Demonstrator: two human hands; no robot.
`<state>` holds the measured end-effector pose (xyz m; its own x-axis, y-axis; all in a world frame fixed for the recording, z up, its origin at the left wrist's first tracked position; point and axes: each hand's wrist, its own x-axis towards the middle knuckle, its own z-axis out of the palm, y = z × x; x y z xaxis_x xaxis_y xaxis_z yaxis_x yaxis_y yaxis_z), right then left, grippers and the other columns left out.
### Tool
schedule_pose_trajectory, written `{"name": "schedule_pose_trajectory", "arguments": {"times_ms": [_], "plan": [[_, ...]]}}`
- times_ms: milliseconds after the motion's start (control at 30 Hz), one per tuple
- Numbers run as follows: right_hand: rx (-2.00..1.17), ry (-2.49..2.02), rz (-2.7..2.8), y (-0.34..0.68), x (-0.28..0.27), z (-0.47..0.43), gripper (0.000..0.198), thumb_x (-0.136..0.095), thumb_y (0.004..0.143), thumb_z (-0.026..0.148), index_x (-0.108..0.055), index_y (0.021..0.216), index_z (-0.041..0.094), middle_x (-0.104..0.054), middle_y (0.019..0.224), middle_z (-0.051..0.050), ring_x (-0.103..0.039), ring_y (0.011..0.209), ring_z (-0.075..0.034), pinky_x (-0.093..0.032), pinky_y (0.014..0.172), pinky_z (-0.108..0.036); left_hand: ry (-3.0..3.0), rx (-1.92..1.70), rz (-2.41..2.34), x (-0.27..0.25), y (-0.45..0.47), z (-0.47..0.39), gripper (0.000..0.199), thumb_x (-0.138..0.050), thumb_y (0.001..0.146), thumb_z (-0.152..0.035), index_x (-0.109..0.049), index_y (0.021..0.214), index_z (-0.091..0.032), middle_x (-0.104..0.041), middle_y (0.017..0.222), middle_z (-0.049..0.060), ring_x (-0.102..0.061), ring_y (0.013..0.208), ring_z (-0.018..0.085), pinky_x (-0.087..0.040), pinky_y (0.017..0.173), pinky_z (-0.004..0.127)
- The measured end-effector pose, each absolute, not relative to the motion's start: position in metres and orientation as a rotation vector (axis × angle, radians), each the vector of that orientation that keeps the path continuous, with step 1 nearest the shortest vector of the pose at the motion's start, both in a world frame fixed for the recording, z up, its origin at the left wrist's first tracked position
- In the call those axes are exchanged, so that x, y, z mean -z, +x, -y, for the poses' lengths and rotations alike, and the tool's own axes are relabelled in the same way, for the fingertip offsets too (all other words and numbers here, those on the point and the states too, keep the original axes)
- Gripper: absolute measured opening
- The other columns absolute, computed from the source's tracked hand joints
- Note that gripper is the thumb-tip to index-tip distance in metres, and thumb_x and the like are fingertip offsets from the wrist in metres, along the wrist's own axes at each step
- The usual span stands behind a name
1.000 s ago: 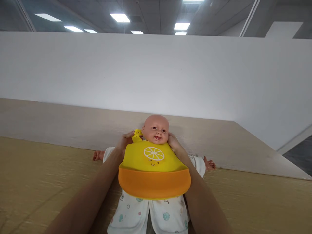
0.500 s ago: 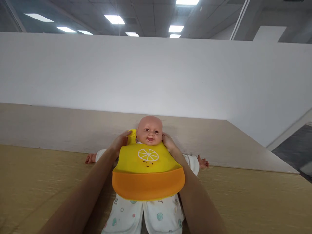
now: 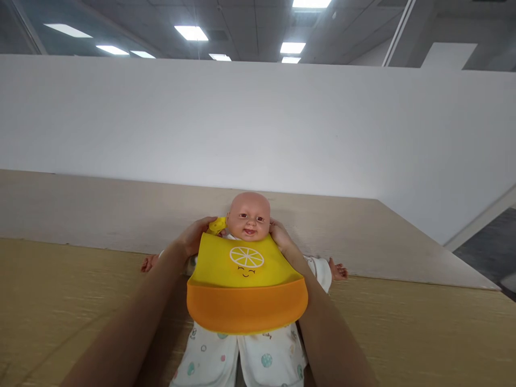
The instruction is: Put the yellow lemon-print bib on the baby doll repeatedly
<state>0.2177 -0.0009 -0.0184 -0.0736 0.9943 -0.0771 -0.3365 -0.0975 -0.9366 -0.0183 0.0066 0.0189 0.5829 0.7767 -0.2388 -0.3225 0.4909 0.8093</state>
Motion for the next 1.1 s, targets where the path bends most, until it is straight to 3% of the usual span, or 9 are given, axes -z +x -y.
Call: {"name": "schedule_pose_trajectory", "arguments": {"times_ms": [167, 533, 800, 1100], "plan": [[-1.444, -0.974, 0.954, 0.219, 0.018, 0.000, 0.036, -0.065, 0.061, 0.023, -0.068, 0.096, 0.015, -0.074, 0.082, -0.007, -0.068, 0.075, -0.024, -0.053, 0.071, -0.035, 0.886, -0.702, -0.745, -0.023, -0.019, -0.005, 0.030, -0.050, 0.081, -0.033, -0.065, 0.067, -0.011, -0.063, 0.057, 0.007, -0.058, 0.050, 0.015, -0.045, 0.053, 0.026], [-1.388, -0.969, 0.975, 0.219, 0.015, 0.003, 0.036, -0.064, 0.056, 0.018, -0.069, 0.091, 0.016, -0.074, 0.082, -0.007, -0.068, 0.078, -0.027, -0.053, 0.070, -0.035, 1.152, -0.745, -0.884, -0.019, -0.030, -0.007, 0.022, -0.076, 0.063, -0.030, -0.070, 0.070, -0.010, -0.070, 0.069, 0.012, -0.061, 0.052, 0.018, -0.044, 0.049, 0.026], [-1.358, -0.940, 0.987, 0.217, 0.013, 0.007, 0.033, -0.062, 0.056, 0.018, -0.069, 0.089, 0.017, -0.073, 0.079, -0.005, -0.067, 0.076, -0.026, -0.052, 0.070, -0.035, 1.372, -0.714, -1.162, -0.024, -0.031, -0.008, 0.028, -0.079, 0.059, -0.030, -0.059, 0.048, -0.013, -0.051, 0.041, 0.000, -0.042, 0.036, 0.010, -0.028, 0.038, 0.022], [-1.344, -0.979, 0.982, 0.217, 0.013, 0.006, 0.035, -0.065, 0.056, 0.023, -0.069, 0.090, 0.019, -0.073, 0.079, -0.006, -0.068, 0.078, -0.027, -0.053, 0.070, -0.036, 1.422, -0.660, -1.213, -0.012, -0.034, -0.012, 0.040, -0.083, 0.054, -0.041, -0.054, 0.044, -0.015, -0.046, 0.037, -0.001, -0.034, 0.032, 0.008, -0.017, 0.036, 0.023]]}}
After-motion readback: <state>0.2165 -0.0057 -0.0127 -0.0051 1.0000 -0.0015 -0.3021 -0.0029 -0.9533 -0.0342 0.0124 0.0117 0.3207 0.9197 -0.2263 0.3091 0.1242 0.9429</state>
